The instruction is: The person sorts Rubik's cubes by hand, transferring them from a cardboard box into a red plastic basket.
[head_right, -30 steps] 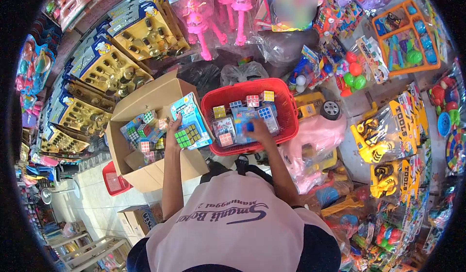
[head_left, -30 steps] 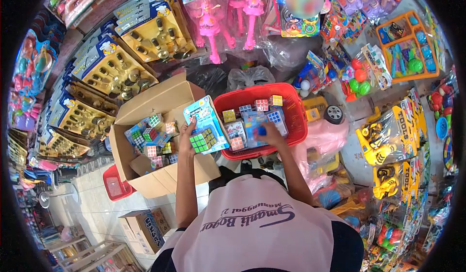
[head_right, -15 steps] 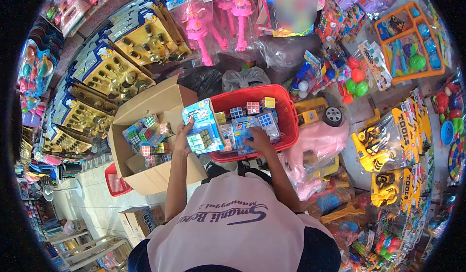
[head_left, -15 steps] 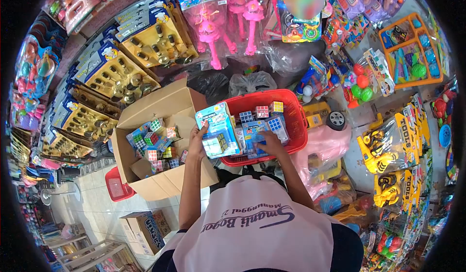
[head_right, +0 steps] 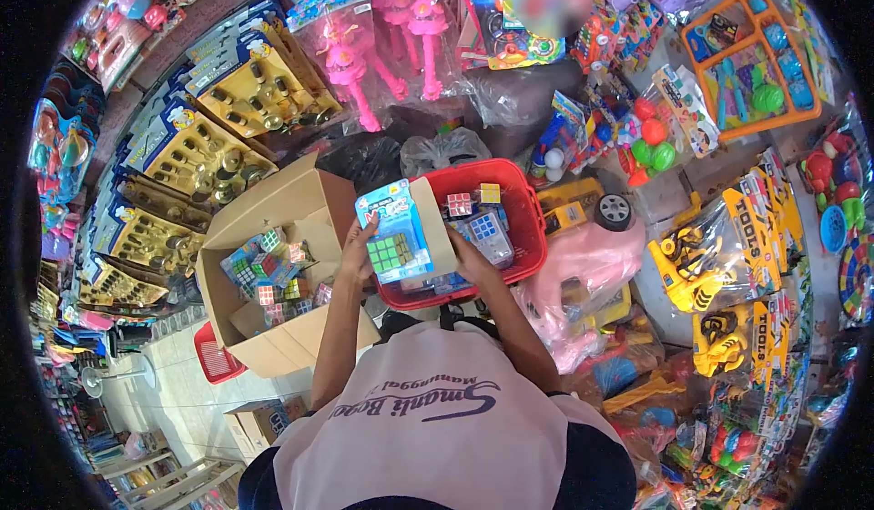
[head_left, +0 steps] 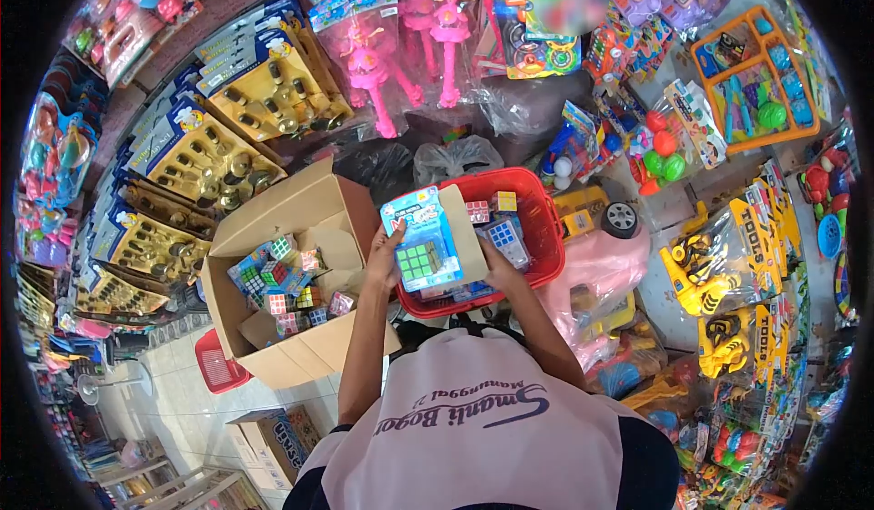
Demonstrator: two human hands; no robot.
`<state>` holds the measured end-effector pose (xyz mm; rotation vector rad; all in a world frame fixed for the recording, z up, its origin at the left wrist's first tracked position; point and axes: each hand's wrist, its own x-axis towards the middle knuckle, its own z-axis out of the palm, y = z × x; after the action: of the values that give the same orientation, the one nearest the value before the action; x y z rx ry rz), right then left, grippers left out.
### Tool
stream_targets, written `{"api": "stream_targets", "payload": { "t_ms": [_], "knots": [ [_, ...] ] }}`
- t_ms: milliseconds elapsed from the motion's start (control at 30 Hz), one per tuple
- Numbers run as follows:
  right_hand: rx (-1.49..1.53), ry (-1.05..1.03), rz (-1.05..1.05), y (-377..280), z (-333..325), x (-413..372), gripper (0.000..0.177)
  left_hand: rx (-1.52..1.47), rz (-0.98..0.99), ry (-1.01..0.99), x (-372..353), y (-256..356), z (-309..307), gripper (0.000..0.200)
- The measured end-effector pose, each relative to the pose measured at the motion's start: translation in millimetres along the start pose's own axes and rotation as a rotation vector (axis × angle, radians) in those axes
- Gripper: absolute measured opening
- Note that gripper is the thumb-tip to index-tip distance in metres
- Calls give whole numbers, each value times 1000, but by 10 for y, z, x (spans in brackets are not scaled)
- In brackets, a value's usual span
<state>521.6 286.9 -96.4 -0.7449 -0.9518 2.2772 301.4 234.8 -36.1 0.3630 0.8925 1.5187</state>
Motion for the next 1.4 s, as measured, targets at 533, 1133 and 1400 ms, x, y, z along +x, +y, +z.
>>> {"api": "stream_targets", "payload": {
  "t_ms": [533,1133,1400],
  "knots": [
    [-1195,660,-456,-484,-762,-325,43,-29,-25,77,98,-132,-246,21],
    [-1548,400,242,100,-1208,-324,73,67,-48,102,122,-382,-307,24],
    [-1453,487,-296,-120,-707,-283,66,53,-25,84,122,-177,-169,35]
  ]
}}
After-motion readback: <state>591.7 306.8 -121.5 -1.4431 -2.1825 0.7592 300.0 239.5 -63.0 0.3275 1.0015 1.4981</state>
